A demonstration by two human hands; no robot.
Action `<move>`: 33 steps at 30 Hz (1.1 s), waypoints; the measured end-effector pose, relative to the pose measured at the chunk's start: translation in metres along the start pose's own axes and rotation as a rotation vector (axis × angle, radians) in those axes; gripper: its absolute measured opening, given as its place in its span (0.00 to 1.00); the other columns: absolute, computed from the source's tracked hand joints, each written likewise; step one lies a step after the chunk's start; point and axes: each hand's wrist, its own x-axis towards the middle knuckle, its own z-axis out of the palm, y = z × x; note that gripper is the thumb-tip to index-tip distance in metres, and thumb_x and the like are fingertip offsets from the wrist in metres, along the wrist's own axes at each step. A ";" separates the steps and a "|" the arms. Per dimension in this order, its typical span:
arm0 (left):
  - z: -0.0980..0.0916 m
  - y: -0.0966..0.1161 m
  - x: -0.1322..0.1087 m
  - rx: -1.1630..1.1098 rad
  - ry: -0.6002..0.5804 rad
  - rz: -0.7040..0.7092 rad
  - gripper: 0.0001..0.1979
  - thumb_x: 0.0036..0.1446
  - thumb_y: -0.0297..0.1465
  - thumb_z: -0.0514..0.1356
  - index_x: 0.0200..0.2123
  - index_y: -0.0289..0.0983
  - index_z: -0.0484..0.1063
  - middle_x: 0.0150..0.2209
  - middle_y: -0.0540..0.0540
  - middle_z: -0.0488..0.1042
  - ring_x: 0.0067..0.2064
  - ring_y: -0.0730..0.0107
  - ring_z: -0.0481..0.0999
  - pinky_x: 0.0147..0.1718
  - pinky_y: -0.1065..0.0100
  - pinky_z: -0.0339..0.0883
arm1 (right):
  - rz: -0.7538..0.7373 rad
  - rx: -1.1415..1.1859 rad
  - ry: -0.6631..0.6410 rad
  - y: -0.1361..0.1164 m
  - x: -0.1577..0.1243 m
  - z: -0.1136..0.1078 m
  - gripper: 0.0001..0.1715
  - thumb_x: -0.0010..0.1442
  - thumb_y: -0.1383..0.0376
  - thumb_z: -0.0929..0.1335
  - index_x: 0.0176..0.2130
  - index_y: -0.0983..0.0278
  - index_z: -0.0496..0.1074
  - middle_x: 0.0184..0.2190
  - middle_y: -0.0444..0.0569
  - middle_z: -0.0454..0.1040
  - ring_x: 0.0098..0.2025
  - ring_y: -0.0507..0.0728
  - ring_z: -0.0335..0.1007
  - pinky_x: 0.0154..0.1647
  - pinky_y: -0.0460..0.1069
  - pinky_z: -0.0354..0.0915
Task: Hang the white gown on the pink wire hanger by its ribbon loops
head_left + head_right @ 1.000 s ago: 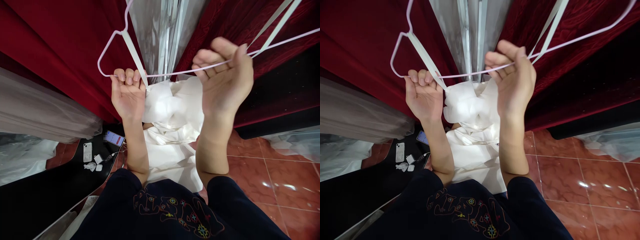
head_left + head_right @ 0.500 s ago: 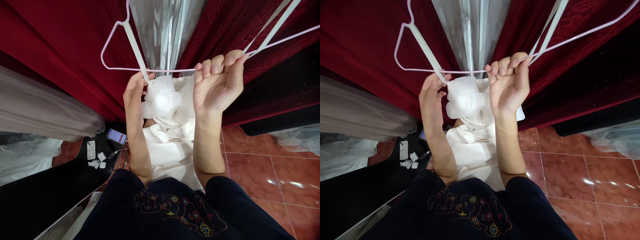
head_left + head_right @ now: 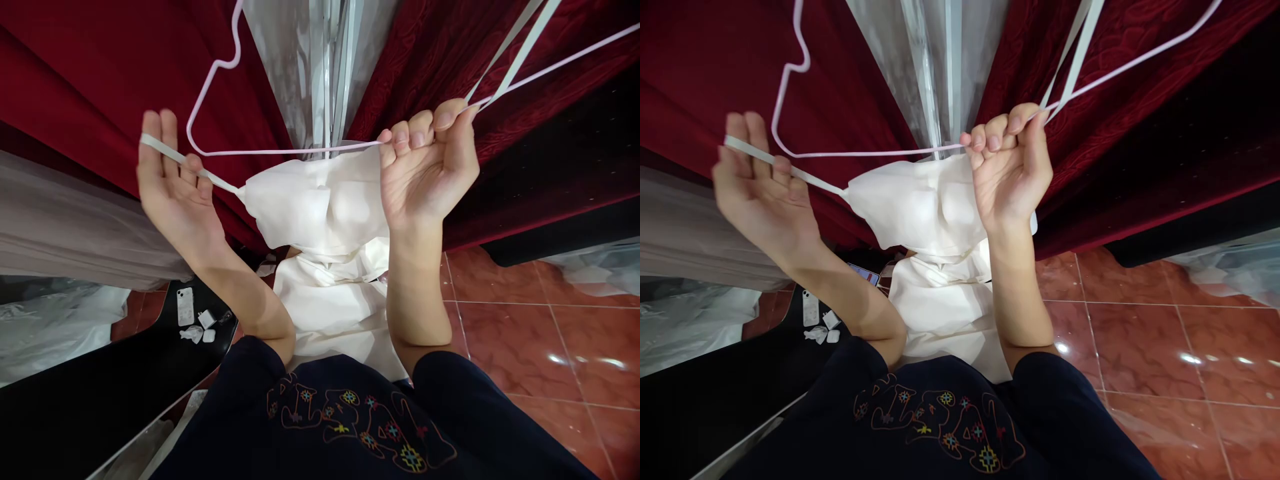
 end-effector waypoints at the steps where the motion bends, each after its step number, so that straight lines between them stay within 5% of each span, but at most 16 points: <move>1: 0.002 -0.007 -0.003 0.059 0.010 0.002 0.13 0.66 0.39 0.54 0.48 0.42 0.73 0.57 0.53 0.72 0.57 0.54 0.69 0.46 0.61 0.68 | 0.002 -0.009 -0.012 0.000 0.000 0.000 0.17 0.60 0.48 0.57 0.31 0.58 0.53 0.27 0.47 0.56 0.35 0.54 0.57 0.59 0.56 0.64; 7: 0.028 -0.036 -0.017 -0.037 -0.203 -0.146 0.16 0.67 0.42 0.51 0.43 0.41 0.75 0.53 0.42 0.74 0.52 0.59 0.76 0.49 0.63 0.70 | 0.016 0.123 -0.020 0.001 0.000 0.002 0.16 0.59 0.49 0.60 0.31 0.58 0.55 0.26 0.45 0.59 0.36 0.53 0.62 0.59 0.55 0.66; 13: 0.047 -0.031 -0.021 -0.196 -0.102 -0.171 0.15 0.67 0.42 0.51 0.31 0.42 0.67 0.37 0.47 0.74 0.50 0.61 0.78 0.44 0.63 0.73 | 0.089 0.047 -0.121 -0.009 0.010 -0.013 0.16 0.59 0.51 0.63 0.39 0.60 0.65 0.38 0.45 0.73 0.44 0.50 0.73 0.51 0.49 0.71; 16: 0.044 -0.031 -0.019 -0.243 -0.112 -0.168 0.15 0.68 0.41 0.50 0.30 0.42 0.67 0.34 0.47 0.72 0.47 0.60 0.78 0.36 0.66 0.74 | 0.067 -0.218 0.001 -0.017 0.016 -0.030 0.22 0.59 0.50 0.63 0.35 0.67 0.72 0.32 0.51 0.76 0.30 0.51 0.74 0.32 0.47 0.72; 19: 0.041 -0.033 -0.017 -0.311 -0.173 -0.157 0.16 0.69 0.37 0.48 0.30 0.41 0.67 0.33 0.46 0.72 0.46 0.60 0.77 0.31 0.68 0.72 | -0.141 -0.366 0.211 -0.023 0.021 -0.045 0.16 0.56 0.56 0.66 0.26 0.66 0.68 0.20 0.45 0.68 0.20 0.49 0.67 0.20 0.46 0.65; 21: 0.042 -0.035 -0.017 -0.323 -0.180 -0.168 0.16 0.69 0.37 0.48 0.30 0.41 0.67 0.34 0.45 0.73 0.47 0.58 0.76 0.31 0.67 0.72 | -0.238 -0.423 0.264 -0.025 0.024 -0.050 0.10 0.54 0.61 0.68 0.27 0.65 0.69 0.20 0.43 0.67 0.21 0.48 0.67 0.22 0.45 0.65; 28: 0.043 -0.038 -0.019 -0.203 -0.089 -0.256 0.14 0.67 0.42 0.50 0.31 0.44 0.67 0.35 0.45 0.74 0.52 0.56 0.75 0.32 0.66 0.74 | -0.324 -0.590 0.104 -0.038 0.015 -0.036 0.08 0.54 0.66 0.69 0.24 0.67 0.71 0.22 0.43 0.70 0.25 0.45 0.65 0.32 0.45 0.65; 33: 0.039 -0.034 -0.019 -0.185 -0.129 -0.247 0.14 0.67 0.41 0.48 0.32 0.45 0.67 0.35 0.46 0.73 0.53 0.58 0.74 0.34 0.67 0.74 | -0.276 -0.530 0.141 -0.058 0.002 -0.018 0.08 0.53 0.72 0.65 0.24 0.68 0.71 0.21 0.42 0.69 0.26 0.45 0.67 0.32 0.45 0.64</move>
